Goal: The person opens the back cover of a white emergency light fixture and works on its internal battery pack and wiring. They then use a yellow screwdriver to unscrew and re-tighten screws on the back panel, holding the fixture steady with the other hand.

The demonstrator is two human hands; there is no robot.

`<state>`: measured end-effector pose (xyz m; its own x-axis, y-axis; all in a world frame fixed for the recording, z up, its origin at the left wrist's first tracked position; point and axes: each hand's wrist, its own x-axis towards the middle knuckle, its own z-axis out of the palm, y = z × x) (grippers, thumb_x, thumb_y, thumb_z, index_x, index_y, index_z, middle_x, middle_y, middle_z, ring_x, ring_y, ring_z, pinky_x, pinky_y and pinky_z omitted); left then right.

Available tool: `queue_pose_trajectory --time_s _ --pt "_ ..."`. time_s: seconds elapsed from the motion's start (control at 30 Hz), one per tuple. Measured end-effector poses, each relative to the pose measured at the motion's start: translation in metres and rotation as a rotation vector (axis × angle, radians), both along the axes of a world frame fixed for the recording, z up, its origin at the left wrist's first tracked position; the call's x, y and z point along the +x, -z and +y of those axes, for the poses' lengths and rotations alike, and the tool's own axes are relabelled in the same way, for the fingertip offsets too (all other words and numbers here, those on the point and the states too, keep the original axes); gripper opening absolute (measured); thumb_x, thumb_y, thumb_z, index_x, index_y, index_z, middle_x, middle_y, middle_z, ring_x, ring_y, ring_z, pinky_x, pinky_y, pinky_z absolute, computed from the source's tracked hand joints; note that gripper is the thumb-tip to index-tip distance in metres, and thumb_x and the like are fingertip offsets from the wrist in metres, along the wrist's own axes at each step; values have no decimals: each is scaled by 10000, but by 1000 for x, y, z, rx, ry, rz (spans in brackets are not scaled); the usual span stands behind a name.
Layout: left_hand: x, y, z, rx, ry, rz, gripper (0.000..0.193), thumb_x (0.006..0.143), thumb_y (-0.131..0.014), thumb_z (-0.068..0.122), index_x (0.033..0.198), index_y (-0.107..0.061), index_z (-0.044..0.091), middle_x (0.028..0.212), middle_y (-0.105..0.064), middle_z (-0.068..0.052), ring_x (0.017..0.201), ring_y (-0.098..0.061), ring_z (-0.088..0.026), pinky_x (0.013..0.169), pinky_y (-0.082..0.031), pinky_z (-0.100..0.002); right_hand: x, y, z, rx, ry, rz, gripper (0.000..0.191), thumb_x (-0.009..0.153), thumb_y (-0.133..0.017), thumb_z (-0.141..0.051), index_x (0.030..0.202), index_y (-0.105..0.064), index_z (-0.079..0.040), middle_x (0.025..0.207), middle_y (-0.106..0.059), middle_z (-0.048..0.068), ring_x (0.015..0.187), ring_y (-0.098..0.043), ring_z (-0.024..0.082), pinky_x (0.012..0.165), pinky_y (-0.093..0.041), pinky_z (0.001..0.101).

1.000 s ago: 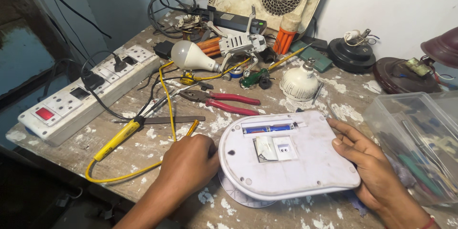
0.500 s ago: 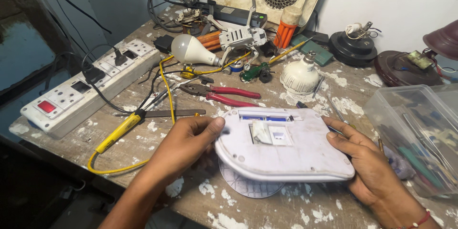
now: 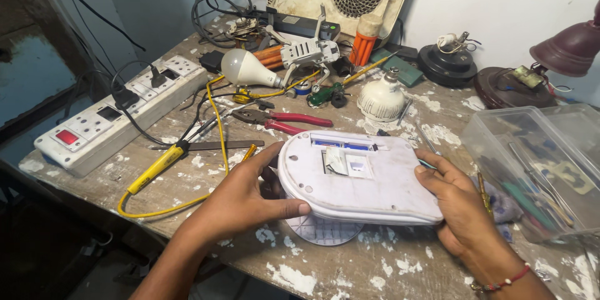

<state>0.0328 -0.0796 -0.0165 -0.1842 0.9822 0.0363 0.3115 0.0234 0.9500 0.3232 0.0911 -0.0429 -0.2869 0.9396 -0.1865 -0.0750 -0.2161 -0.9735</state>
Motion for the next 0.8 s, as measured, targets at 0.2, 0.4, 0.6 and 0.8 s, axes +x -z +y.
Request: queue_pose_trajectory --time_s 0.2,0.4,0.6,0.8 --pt "-2 7 1 23 10 26 1134 601 -941 296 1533 -362 12 1459 -590 -158 1332 -590 -230 1067 -466 -363 -4 1 -1 31 11 -52 487 952 -575 -78 1433 -539 -11 1157 -695 144 974 -673 164 814 -549 299" --pt "-1 14 3 170 36 102 1301 518 -987 314 1551 -273 -27 1507 -503 -224 1414 -490 -291 1126 -400 -400 -4 2 -1 32 4 -83 509 937 -590 -60 1437 -516 3 1123 -708 140 965 -680 156 805 -548 281" --pt "-3 6 2 140 -29 239 1277 475 -1002 337 1526 -358 2 1463 -555 -228 1398 -519 -284 1109 -410 -383 6 9 4 82 -74 -61 524 950 -622 -45 1459 -515 17 944 -607 51 846 -619 99 719 -528 249" --pt "-10 16 2 144 -16 194 1227 479 -993 314 1516 -400 33 1414 -613 -209 1356 -569 -260 1095 -428 -369 5 5 4 42 -84 -62 531 941 -618 -63 1455 -518 26 955 -626 54 842 -635 105 713 -546 258"
